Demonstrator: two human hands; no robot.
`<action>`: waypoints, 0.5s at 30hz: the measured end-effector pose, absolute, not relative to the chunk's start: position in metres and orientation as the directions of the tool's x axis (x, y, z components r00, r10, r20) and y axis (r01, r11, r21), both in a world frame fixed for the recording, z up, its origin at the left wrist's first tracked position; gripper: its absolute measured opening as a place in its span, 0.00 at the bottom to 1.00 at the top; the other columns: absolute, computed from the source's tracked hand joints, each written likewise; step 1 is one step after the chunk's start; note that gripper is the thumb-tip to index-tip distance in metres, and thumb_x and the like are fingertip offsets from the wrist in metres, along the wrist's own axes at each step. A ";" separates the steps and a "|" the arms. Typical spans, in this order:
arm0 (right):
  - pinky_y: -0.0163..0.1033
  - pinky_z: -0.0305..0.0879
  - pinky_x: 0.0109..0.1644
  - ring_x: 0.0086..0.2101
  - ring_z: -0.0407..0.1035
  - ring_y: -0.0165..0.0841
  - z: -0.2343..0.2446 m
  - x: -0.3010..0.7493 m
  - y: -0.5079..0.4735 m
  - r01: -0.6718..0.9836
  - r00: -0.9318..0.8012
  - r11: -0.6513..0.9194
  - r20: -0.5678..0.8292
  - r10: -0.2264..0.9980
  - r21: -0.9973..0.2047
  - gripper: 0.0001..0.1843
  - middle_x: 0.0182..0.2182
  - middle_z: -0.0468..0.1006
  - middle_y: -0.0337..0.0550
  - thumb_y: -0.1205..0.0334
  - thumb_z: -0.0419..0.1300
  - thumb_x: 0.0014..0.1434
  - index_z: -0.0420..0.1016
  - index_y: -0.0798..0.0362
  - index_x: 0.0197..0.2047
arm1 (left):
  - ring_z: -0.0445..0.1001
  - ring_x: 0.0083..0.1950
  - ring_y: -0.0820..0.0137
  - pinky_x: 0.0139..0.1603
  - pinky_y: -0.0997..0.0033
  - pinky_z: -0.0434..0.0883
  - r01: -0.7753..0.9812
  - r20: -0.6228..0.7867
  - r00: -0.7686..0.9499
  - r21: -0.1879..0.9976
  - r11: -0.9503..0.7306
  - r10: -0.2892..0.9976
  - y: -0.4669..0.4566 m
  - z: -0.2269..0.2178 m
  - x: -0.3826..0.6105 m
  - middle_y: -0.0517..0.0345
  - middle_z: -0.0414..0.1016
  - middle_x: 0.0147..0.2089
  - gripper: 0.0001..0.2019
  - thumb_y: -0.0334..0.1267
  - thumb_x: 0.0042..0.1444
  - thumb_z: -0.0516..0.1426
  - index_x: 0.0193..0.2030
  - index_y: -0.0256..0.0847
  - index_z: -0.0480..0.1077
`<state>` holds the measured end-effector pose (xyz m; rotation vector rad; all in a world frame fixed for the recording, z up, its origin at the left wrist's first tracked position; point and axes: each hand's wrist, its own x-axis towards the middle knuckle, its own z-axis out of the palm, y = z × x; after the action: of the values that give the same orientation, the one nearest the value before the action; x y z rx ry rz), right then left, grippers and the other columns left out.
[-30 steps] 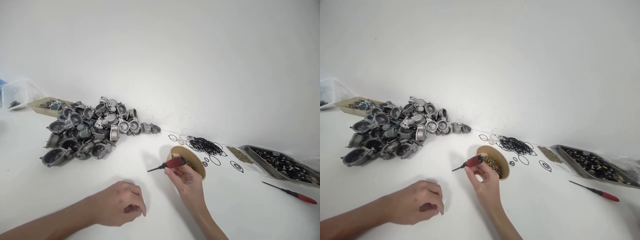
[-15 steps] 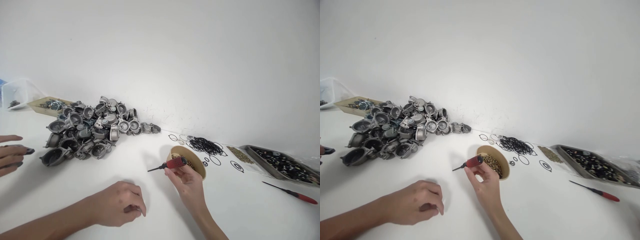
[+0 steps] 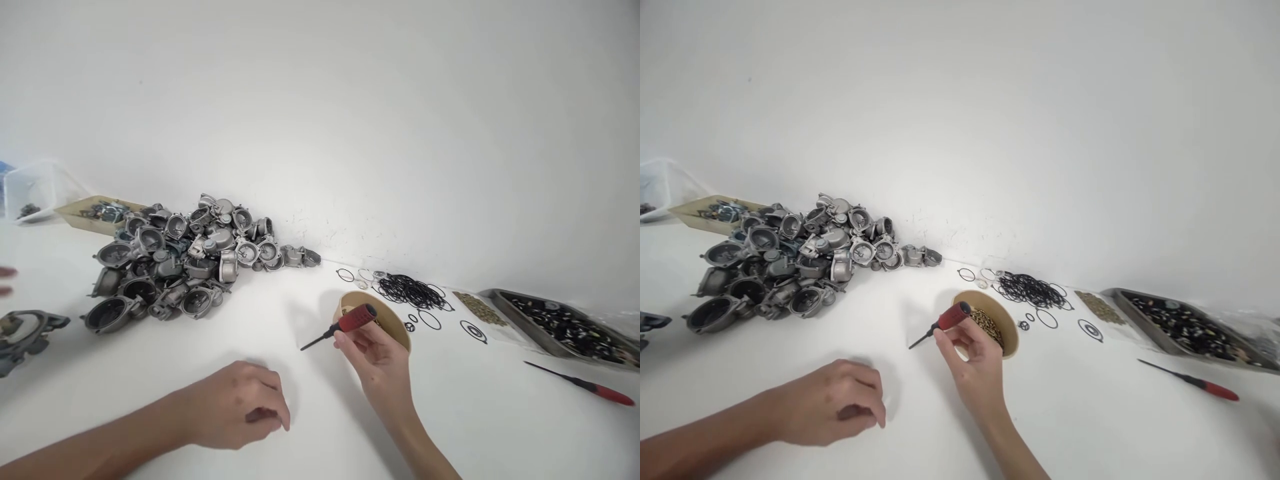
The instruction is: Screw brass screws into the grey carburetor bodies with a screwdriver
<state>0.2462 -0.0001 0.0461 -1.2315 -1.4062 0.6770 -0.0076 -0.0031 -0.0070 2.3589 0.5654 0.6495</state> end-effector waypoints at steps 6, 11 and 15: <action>0.47 0.80 0.43 0.36 0.77 0.41 0.051 0.256 0.006 0.271 0.166 0.295 0.346 0.923 -0.916 0.20 0.37 0.83 0.47 0.47 0.73 0.58 0.83 0.51 0.48 | 0.82 0.36 0.70 0.39 0.72 0.79 0.333 0.463 0.632 0.561 -0.758 0.621 0.040 0.009 -0.044 0.54 0.86 0.40 0.16 0.29 0.69 0.51 0.47 0.42 0.82; 0.46 0.78 0.42 0.36 0.77 0.42 0.056 0.259 0.006 0.290 0.187 0.320 0.381 0.905 -0.902 0.21 0.34 0.83 0.46 0.46 0.73 0.57 0.82 0.52 0.47 | 0.81 0.39 0.67 0.39 0.71 0.77 0.590 0.605 0.180 0.564 -0.577 0.776 0.035 0.059 -0.090 0.53 0.84 0.43 0.13 0.42 0.71 0.54 0.49 0.42 0.80; 0.45 0.77 0.40 0.36 0.78 0.43 0.057 0.263 0.006 0.306 0.194 0.345 0.413 0.890 -0.887 0.19 0.35 0.83 0.46 0.45 0.72 0.58 0.80 0.51 0.44 | 0.79 0.52 0.56 0.52 0.57 0.76 0.812 0.706 -0.163 0.493 -0.312 0.689 -0.005 0.064 -0.141 0.52 0.82 0.49 0.13 0.47 0.68 0.57 0.50 0.46 0.79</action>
<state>0.2627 0.0063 0.0572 -1.2011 -1.3632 0.5911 -0.1409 -0.0053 0.0638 2.1070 1.9080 1.6089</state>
